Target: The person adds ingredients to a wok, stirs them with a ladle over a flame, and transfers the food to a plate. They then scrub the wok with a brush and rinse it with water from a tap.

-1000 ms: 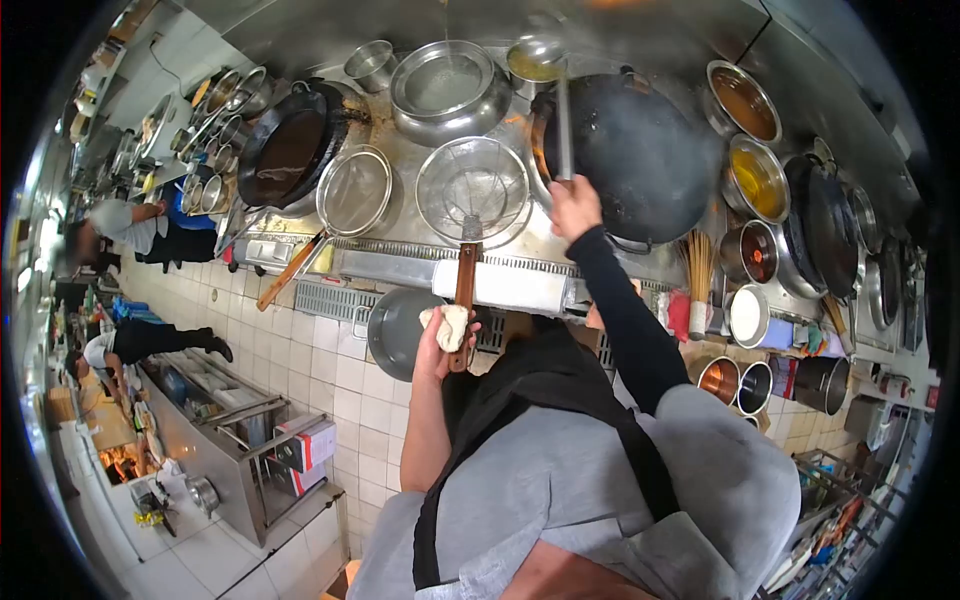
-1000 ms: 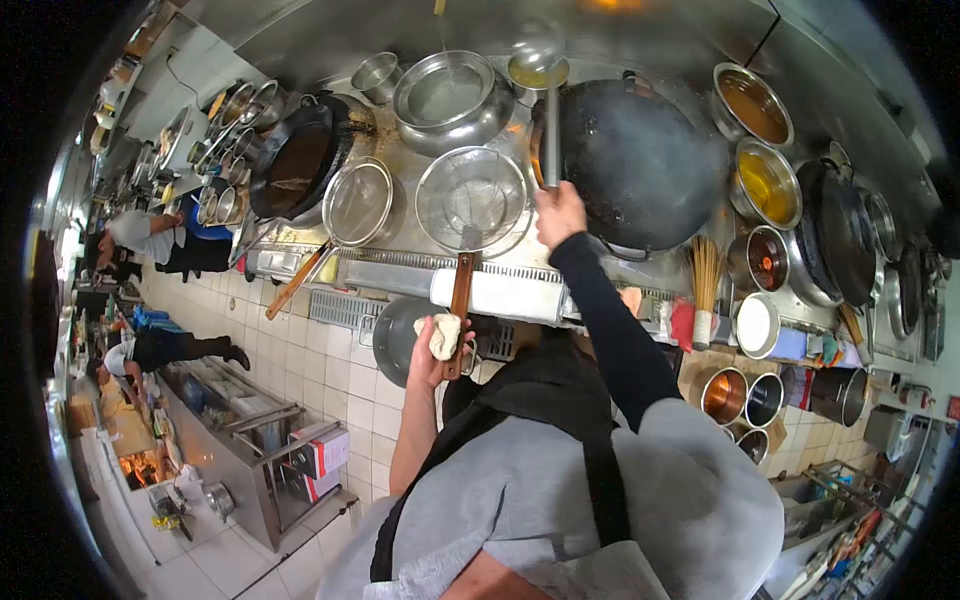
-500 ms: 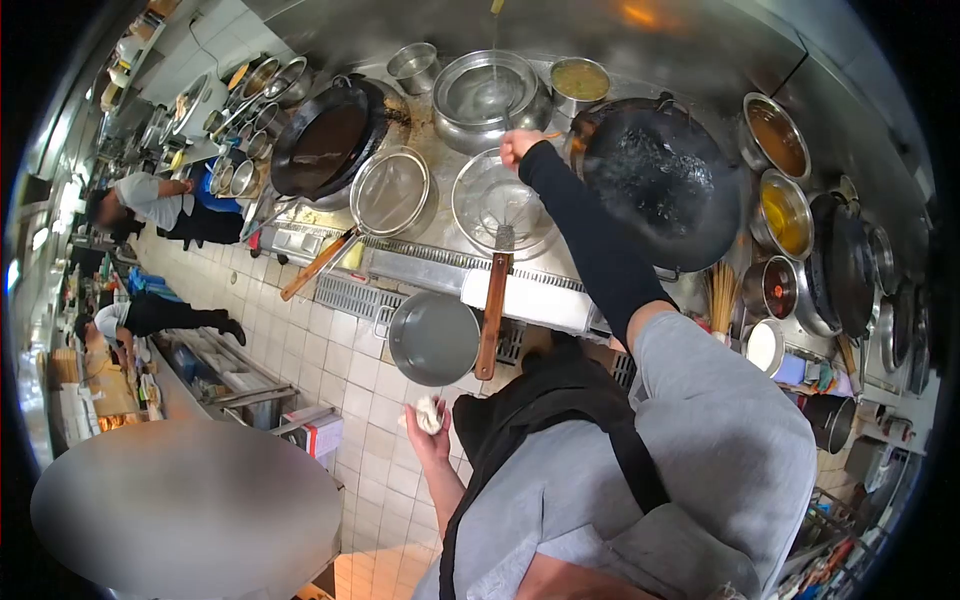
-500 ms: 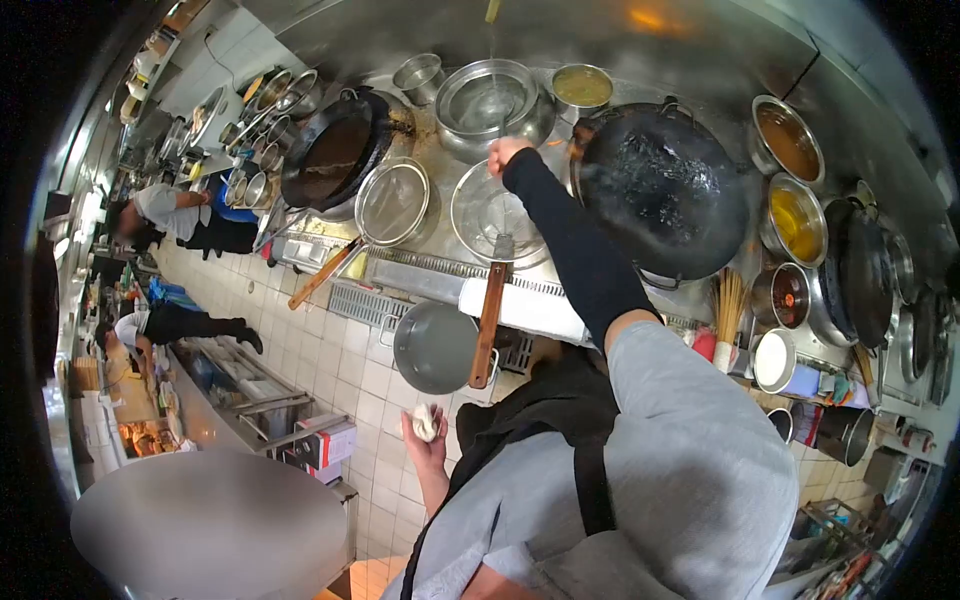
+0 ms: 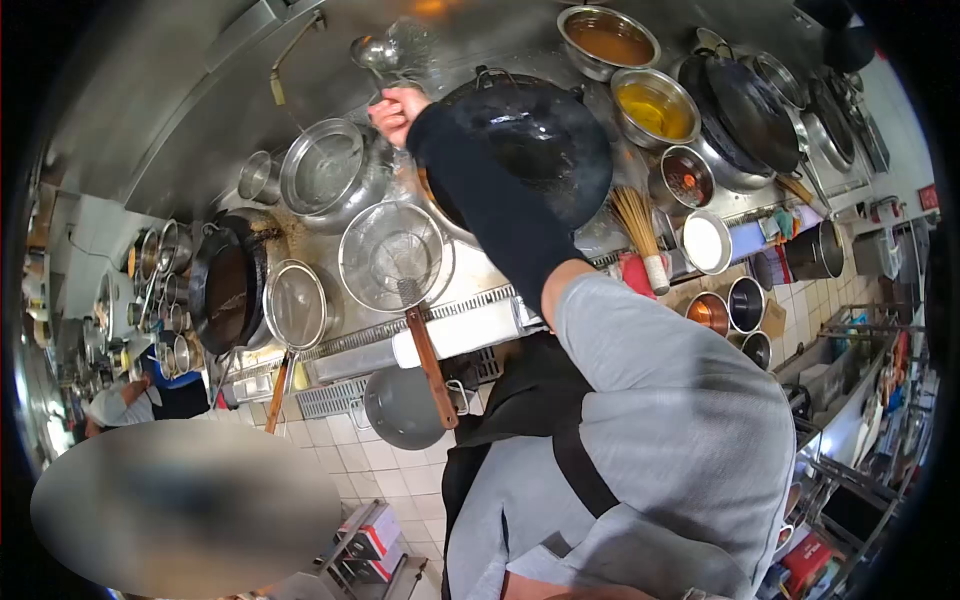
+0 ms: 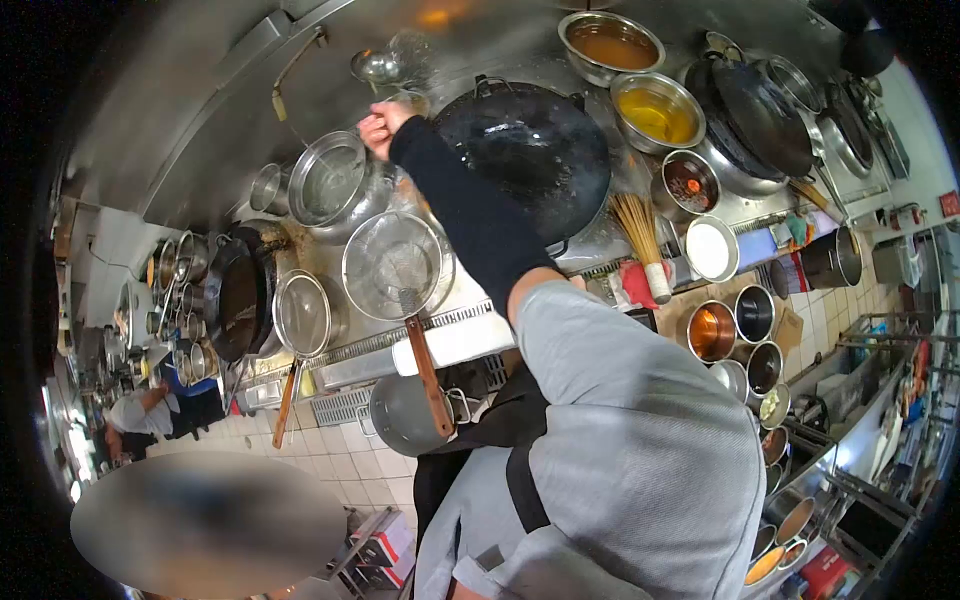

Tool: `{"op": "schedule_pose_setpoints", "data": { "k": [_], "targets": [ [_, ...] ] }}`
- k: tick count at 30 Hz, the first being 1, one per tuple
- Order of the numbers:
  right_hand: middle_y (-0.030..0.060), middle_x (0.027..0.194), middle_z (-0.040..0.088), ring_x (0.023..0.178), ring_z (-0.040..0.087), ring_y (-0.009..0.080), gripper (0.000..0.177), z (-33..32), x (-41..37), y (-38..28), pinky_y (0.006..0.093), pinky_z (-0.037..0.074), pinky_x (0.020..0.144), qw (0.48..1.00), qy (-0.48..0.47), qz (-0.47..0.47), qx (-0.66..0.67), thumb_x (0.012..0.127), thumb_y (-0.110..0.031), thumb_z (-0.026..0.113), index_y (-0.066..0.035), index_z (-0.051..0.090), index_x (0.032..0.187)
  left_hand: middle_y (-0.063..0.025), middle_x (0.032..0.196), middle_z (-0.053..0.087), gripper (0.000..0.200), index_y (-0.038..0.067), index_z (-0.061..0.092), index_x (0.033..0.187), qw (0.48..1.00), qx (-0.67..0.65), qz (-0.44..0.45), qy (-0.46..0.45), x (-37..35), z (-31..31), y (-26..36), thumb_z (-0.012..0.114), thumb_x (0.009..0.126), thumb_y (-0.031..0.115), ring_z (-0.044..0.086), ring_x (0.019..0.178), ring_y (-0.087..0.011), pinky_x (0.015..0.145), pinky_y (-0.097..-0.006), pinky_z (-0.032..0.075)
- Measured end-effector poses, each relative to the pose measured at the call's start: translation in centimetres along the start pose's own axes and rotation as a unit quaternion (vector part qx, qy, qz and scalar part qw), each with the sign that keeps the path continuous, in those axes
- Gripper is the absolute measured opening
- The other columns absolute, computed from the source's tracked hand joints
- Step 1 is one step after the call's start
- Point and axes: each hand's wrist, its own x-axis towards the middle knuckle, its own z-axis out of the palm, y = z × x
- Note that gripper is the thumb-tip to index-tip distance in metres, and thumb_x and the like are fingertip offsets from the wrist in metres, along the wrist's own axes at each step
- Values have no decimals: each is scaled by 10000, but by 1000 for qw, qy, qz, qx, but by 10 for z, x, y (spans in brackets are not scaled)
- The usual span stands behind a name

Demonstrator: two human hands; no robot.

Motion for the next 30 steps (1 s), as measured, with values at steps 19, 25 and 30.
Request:
{"op": "schedule_pose_setpoints", "data": {
  "k": [19, 25, 30],
  "targets": [
    [308, 1074, 725, 1056, 699, 475, 347, -96, -1, 267, 484, 558, 893, 474, 380, -159, -778, 826, -151, 661, 55, 655, 1106, -97, 983, 734, 441, -36, 732, 1038, 987, -3, 157, 44, -43, 28, 23, 762, 924, 388, 673, 901, -194, 804, -365, 544],
    [87, 700, 587, 545, 562, 208, 138, -128, 83, 267, 348, 443, 469, 873, 334, -68, -348, 920, -133, 635, -50, 529, 891, -108, 947, 736, 426, -35, 745, 1007, 995, 2, 90, 32, -20, 2, -84, 747, 933, 384, 686, 899, -202, 806, -368, 545],
    [-14, 618, 428, 461, 364, 109, 255, -62, 24, 230, 269, 260, 397, 987, 153, 3, -43, 994, -104, 542, -113, 396, 786, -110, 950, 735, 422, -35, 739, 1020, 999, -1, 17, 39, -27, -14, -104, 749, 933, 378, 691, 886, -204, 785, -370, 549]
  ]
}}
